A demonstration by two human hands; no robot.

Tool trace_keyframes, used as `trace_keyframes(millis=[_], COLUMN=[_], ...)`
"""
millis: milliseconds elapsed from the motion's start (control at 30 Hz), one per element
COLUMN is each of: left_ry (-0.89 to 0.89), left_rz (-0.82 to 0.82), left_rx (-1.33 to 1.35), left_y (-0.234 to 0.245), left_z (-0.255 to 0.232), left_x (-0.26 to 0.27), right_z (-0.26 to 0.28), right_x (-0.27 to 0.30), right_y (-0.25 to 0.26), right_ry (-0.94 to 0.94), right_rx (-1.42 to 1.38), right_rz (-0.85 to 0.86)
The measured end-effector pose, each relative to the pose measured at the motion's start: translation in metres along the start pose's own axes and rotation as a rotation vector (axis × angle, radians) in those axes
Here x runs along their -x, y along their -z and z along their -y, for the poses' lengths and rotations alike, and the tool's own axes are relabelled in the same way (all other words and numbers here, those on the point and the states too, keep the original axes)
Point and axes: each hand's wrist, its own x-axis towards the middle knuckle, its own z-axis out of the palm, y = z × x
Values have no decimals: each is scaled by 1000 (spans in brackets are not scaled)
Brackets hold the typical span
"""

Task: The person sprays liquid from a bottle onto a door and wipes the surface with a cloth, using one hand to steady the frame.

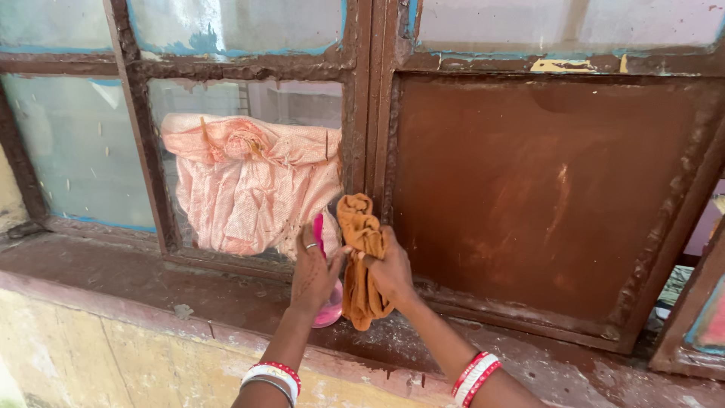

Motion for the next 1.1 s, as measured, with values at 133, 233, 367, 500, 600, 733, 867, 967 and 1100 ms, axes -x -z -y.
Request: trace_keyframes(millis=[133, 233, 367, 500, 600, 733, 867, 967, 1100], left_ry=[14, 12, -50, -60, -248, -282, -268, -381, -581], left_rz=[-107, -189, -223, -101, -254, -305, -122, 14, 273], left_rx=[3, -157, 32, 289, 231, 344, 408, 348, 129], left_y=[-19, -29, -16, -8, -4, -10, -29, -41, -52], left_z=[35, 27, -18, -86, -130, -179, -209, -216, -217], left_x=[-1, 2, -1, -2, -3, -6, -13, -30, -55], right_z=[-5, -10, -17, -21, -25, -37, -53, -58, -51], right_x=[-1, 1, 11, 20, 22, 18, 15, 13, 9], right_y=[20, 40, 64, 78, 92, 123, 155, 180, 203], right_ry=[47, -72, -160, -330, -341, -332, -340, -333, -346], right_rx=[-211, -448, -763, -965, -1185, -1354, -1402, -1376, -1373], right_rz=[-76, -17, 71, 69, -10, 6, -58, -104, -124])
